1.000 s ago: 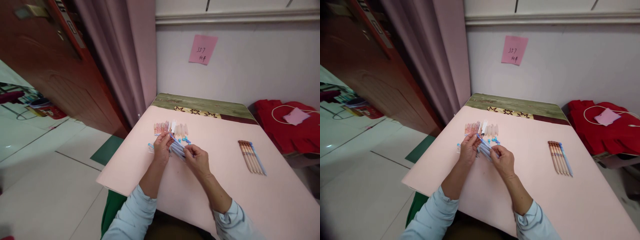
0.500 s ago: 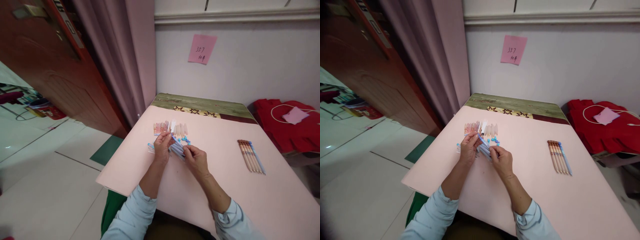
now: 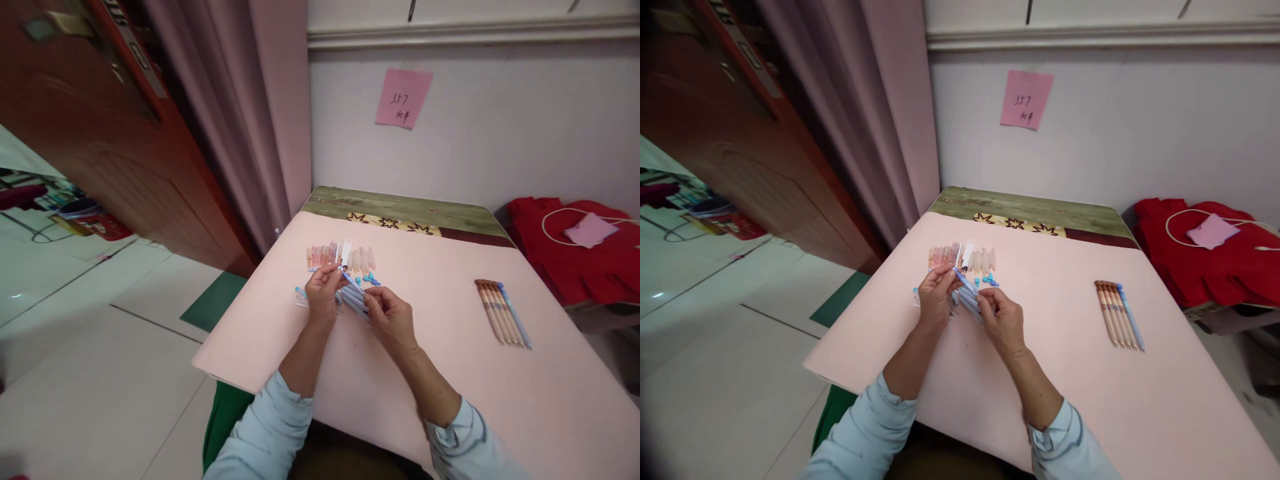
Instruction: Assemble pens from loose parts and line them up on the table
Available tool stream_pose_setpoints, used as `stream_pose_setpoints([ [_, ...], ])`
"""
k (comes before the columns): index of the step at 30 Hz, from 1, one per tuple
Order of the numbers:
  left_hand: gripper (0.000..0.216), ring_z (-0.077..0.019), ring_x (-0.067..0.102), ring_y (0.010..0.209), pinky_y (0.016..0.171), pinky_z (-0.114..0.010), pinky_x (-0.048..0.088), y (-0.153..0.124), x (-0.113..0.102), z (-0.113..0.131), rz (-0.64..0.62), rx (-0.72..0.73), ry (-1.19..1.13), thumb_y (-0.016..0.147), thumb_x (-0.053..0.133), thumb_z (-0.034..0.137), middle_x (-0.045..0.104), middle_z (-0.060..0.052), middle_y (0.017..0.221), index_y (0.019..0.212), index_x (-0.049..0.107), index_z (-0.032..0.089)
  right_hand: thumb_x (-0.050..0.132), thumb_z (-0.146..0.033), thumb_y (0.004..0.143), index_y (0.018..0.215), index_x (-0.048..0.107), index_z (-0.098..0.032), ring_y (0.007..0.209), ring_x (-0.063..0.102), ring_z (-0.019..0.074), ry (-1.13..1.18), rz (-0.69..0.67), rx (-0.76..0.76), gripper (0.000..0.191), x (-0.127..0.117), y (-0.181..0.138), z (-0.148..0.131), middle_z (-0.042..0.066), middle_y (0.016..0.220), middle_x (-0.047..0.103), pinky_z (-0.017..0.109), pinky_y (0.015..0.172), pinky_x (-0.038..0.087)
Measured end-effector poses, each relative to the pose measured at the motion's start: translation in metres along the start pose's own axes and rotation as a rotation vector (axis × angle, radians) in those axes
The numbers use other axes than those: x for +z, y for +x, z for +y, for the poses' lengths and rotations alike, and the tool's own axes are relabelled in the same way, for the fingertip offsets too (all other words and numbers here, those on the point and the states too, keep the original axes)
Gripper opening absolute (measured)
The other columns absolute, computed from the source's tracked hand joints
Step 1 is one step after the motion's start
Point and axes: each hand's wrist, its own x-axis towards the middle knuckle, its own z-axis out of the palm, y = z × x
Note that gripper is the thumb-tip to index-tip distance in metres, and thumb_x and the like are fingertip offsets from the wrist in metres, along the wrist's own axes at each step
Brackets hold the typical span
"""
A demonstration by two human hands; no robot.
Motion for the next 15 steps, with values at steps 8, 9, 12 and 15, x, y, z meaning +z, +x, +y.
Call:
stream_pose_setpoints([
  [8,0.029,-0.0125,0.066,0.063,0.066,-0.027,0.055,0.000,0.000,0.001,0.014,-0.005,0.012,0.062,0.083,0.029,0.071,-0.003,0.072,0.084,0.071,0.015,0.071,-0.046,0.076,0.095,0.070,-0.020,0.057,0.058,0.0116,0.005,-0.010,-0.006,0.032,0.001,0.000,0.005,0.000,0.069,0.067,0.022,0.056,0.050],
  [9,0.029,-0.0126,0.066,0.064,0.066,-0.027,0.055,0.000,0.000,0.001,0.008,-0.003,0.020,0.062,0.083,0.029,0.071,-0.003,0.073,0.084,0.071,0.015,0.070,-0.046,0.077,0.093,0.070,-0.020,0.056,0.058,0.0115,-0.011,-0.013,-0.008,0.030,0.001,0.000,0.004,0.000,0.069,0.068,0.022,0.056,0.050],
  [12,0.029,-0.0130,0.066,0.064,0.065,-0.028,0.055,0.000,0.000,0.001,-0.025,0.006,0.055,0.063,0.083,0.030,0.071,-0.004,0.074,0.085,0.071,0.014,0.067,-0.045,0.080,0.086,0.070,-0.021,0.055,0.058,0.0115,-0.101,0.006,-0.019,0.024,-0.002,0.000,-0.001,-0.001,0.067,0.067,0.022,0.055,0.048],
  [15,0.029,-0.0131,0.065,0.062,0.064,-0.028,0.055,0.000,0.000,0.001,-0.045,0.011,0.073,0.065,0.081,0.033,0.070,-0.004,0.073,0.085,0.072,0.014,0.066,-0.043,0.081,0.081,0.073,-0.024,0.060,0.061,0.0132,-0.212,0.063,-0.071,0.020,-0.004,0.001,-0.005,0.000,0.072,0.070,0.024,0.060,0.048],
])
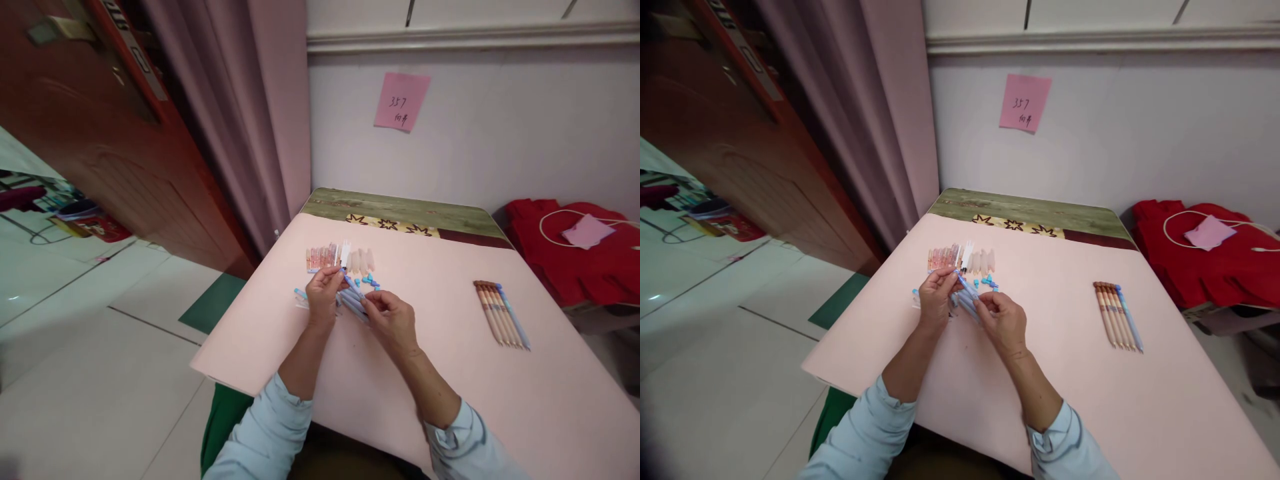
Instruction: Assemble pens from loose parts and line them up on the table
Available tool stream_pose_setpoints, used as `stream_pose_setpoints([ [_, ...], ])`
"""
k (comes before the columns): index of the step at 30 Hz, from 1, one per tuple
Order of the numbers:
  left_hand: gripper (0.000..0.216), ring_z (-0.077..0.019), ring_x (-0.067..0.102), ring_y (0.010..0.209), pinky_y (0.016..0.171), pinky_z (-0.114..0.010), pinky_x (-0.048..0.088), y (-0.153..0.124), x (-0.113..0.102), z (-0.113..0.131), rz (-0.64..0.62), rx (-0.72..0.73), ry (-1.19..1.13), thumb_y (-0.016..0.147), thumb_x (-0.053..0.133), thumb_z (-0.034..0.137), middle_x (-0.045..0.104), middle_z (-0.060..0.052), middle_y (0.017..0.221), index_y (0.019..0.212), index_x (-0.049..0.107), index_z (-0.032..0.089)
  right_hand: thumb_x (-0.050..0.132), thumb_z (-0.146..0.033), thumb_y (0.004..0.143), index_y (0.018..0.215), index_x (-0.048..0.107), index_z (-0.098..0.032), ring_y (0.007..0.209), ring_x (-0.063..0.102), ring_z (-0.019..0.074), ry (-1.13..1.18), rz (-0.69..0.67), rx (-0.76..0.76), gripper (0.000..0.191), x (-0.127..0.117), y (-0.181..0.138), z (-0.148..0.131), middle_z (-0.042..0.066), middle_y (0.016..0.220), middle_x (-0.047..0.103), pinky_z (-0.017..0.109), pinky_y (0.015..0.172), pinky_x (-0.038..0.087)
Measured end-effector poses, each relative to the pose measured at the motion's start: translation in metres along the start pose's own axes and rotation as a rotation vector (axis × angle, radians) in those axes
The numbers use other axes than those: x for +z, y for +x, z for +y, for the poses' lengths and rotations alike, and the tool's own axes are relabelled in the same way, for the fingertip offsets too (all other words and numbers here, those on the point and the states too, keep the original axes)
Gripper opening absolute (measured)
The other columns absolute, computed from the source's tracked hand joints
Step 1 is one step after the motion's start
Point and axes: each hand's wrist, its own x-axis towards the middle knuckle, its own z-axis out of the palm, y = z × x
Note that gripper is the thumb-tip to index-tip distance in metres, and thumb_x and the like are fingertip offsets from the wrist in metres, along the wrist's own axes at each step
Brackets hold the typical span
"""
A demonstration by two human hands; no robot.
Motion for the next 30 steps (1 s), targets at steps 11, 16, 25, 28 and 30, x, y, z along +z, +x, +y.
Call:
stream_pose_setpoints([
  [11,0.028,-0.0107,0.063,0.060,0.061,-0.025,0.053,0.0030,-0.0041,-0.0030,0.022,-0.015,-0.023,0.065,0.080,0.032,0.072,-0.005,0.079,0.083,0.069,0.013,0.068,-0.040,0.081,0.080,0.075,-0.025,0.063,0.061,0.0130,-0.032,0.015,-0.045,0.016,-0.0007,0.0007,0.0013,0.000,0.076,0.069,0.025,0.063,0.047],
  [16,0.028,-0.0101,0.063,0.060,0.061,-0.024,0.052,0.0026,-0.0029,-0.0017,0.019,-0.009,-0.030,0.064,0.081,0.030,0.072,-0.004,0.078,0.082,0.068,0.014,0.068,-0.039,0.081,0.080,0.074,-0.024,0.061,0.059,0.0126,-0.008,-0.020,-0.039,0.016,-0.0015,-0.0002,-0.0004,0.000,0.073,0.068,0.024,0.060,0.046],
  [25,0.030,-0.0117,0.065,0.064,0.062,-0.025,0.054,0.0007,-0.0005,0.0012,0.006,-0.031,-0.051,0.068,0.079,0.035,0.072,-0.007,0.083,0.085,0.067,0.013,0.067,-0.037,0.081,0.080,0.073,-0.023,0.060,0.057,0.0117,0.003,-0.011,-0.045,0.015,-0.0015,-0.0006,-0.0043,0.000,0.073,0.066,0.024,0.060,0.046],
  [28,0.034,-0.0114,0.064,0.063,0.060,-0.025,0.054,0.0007,-0.0005,0.0029,0.026,-0.039,-0.072,0.070,0.077,0.037,0.072,-0.007,0.085,0.092,0.068,0.013,0.066,-0.036,0.081,0.079,0.072,-0.022,0.059,0.057,0.0117,-0.003,0.005,-0.059,0.016,-0.0024,-0.0002,-0.0058,0.000,0.073,0.066,0.024,0.061,0.046],
  [30,0.034,-0.0106,0.064,0.062,0.060,-0.025,0.054,0.0009,-0.0008,0.0037,0.040,-0.039,-0.082,0.069,0.078,0.036,0.071,-0.006,0.084,0.094,0.069,0.014,0.066,-0.036,0.081,0.078,0.072,-0.022,0.059,0.057,0.0116,-0.005,0.007,-0.063,0.016,-0.0028,-0.0002,-0.0062,0.000,0.073,0.066,0.024,0.060,0.046],
])
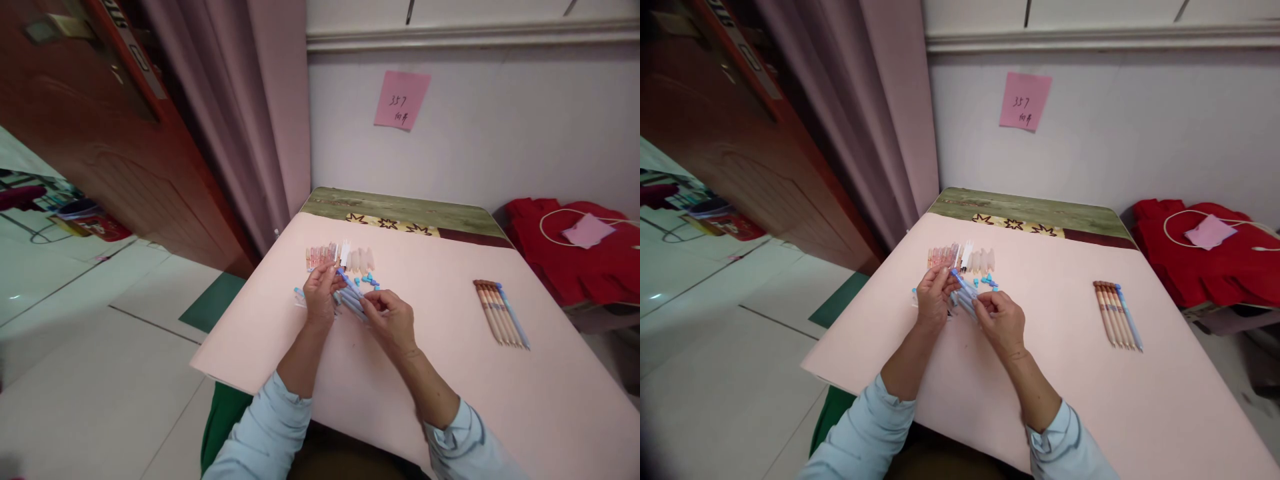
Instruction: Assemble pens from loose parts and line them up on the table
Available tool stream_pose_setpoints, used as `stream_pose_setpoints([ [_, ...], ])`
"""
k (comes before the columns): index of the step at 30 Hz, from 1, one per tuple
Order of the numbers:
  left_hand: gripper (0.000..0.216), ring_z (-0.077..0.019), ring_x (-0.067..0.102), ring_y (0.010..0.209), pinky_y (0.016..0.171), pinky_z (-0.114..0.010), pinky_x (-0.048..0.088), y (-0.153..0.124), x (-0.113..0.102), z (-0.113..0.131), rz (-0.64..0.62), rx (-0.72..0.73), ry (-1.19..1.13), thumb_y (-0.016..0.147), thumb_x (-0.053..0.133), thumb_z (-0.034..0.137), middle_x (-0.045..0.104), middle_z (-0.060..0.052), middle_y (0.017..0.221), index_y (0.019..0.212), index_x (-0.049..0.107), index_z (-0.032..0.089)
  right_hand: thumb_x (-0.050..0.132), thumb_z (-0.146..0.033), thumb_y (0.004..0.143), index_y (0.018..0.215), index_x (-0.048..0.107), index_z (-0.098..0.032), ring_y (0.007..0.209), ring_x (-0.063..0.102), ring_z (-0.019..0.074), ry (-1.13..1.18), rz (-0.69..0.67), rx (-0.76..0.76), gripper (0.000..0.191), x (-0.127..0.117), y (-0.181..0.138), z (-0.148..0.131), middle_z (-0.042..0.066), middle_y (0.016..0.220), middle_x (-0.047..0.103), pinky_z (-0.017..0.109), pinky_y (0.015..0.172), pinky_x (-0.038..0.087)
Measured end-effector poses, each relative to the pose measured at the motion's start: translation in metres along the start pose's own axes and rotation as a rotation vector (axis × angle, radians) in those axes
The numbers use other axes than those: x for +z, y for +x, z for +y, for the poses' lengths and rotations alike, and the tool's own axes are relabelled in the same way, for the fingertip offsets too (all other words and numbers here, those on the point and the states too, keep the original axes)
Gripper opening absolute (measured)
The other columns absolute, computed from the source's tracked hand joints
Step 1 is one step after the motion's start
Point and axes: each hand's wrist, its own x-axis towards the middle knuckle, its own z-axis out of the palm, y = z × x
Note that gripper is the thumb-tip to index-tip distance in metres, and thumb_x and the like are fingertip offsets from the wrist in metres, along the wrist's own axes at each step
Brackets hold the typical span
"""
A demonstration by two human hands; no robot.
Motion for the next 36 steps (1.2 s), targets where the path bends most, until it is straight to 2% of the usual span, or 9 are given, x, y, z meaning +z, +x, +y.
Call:
stream_pose_setpoints([
  [7,0.025,-0.0105,0.062,0.060,0.063,-0.025,0.053,0.000,-0.001,-0.004,0.001,0.005,0.043,0.065,0.080,0.030,0.069,-0.002,0.072,0.079,0.068,0.013,0.066,-0.037,0.082,0.079,0.073,-0.022,0.059,0.057,0.0125,-0.013,0.003,-0.008,0.017,0.001,-0.001,0.002,0.000,0.071,0.066,0.024,0.059,0.044],
  [12,0.023,-0.0109,0.063,0.063,0.066,-0.025,0.053,-0.002,0.001,-0.007,-0.015,0.022,0.050,0.067,0.079,0.031,0.071,-0.004,0.075,0.076,0.067,0.014,0.066,-0.037,0.081,0.077,0.072,-0.022,0.058,0.058,0.0124,-0.018,0.025,-0.008,0.017,0.001,-0.001,0.001,0.000,0.071,0.066,0.024,0.060,0.045],
  [19,0.031,-0.0148,0.069,0.069,0.069,-0.028,0.055,-0.004,0.000,-0.006,-0.018,0.034,0.073,0.065,0.080,0.035,0.073,-0.005,0.081,0.084,0.066,0.015,0.067,-0.034,0.078,0.090,0.071,-0.023,0.058,0.059,0.0126,-0.020,-0.109,0.067,0.016,0.005,-0.001,0.001,-0.002,0.068,0.066,0.023,0.059,0.045],
  [21,0.032,-0.0147,0.069,0.071,0.071,-0.028,0.055,-0.006,0.000,-0.003,-0.029,0.071,0.141,0.067,0.079,0.035,0.073,-0.006,0.083,0.088,0.067,0.014,0.067,-0.032,0.077,0.085,0.070,-0.023,0.058,0.059,0.0125,-0.019,-0.123,0.081,0.013,0.006,0.000,-0.002,-0.002,0.068,0.067,0.023,0.059,0.045],
  [24,0.047,-0.0167,0.070,0.078,0.076,-0.032,0.057,-0.010,-0.001,0.007,-0.045,0.121,0.221,0.071,0.078,0.036,0.072,-0.008,0.094,0.111,0.063,0.016,0.067,-0.032,0.076,0.080,0.070,-0.023,0.059,0.060,0.0119,0.066,-0.074,0.130,0.011,-0.002,0.005,-0.005,-0.002,0.068,0.068,0.022,0.058,0.046],
  [27,0.050,-0.0172,0.070,0.082,0.076,-0.032,0.057,-0.014,-0.015,0.028,-0.032,0.197,0.346,0.074,0.075,0.039,0.070,-0.011,0.109,0.117,0.061,0.017,0.066,-0.036,0.077,0.081,0.071,-0.022,0.060,0.060,0.0120,0.130,0.020,0.166,0.016,-0.030,0.010,0.002,-0.002,0.068,0.067,0.022,0.058,0.046],
  [31,0.043,-0.0145,0.068,0.080,0.079,-0.030,0.055,-0.017,-0.055,0.062,0.058,0.295,0.594,0.074,0.074,0.038,0.069,-0.007,0.113,0.112,0.065,0.020,0.067,-0.047,0.075,0.086,0.072,-0.019,0.062,0.061,0.0154,0.034,0.217,0.236,0.031,-0.104,0.014,0.040,0.001,0.070,0.069,0.024,0.059,0.047],
  [33,0.041,-0.0140,0.067,0.077,0.079,-0.030,0.055,-0.017,-0.078,0.073,0.121,0.294,0.720,0.075,0.072,0.040,0.070,-0.005,0.106,0.110,0.067,0.020,0.067,-0.050,0.073,0.087,0.074,-0.019,0.066,0.063,0.0177,-0.085,0.319,0.320,0.035,-0.149,0.014,0.068,0.003,0.075,0.072,0.026,0.060,0.046],
  [36,0.039,-0.0155,0.067,0.073,0.074,-0.029,0.056,-0.019,-0.102,0.075,0.215,0.256,0.810,0.073,0.072,0.042,0.072,-0.004,0.089,0.105,0.071,0.019,0.066,-0.053,0.072,0.086,0.076,-0.021,0.065,0.062,0.0194,-0.366,0.430,0.508,0.036,-0.208,0.012,0.107,0.005,0.074,0.073,0.026,0.056,0.041],
])
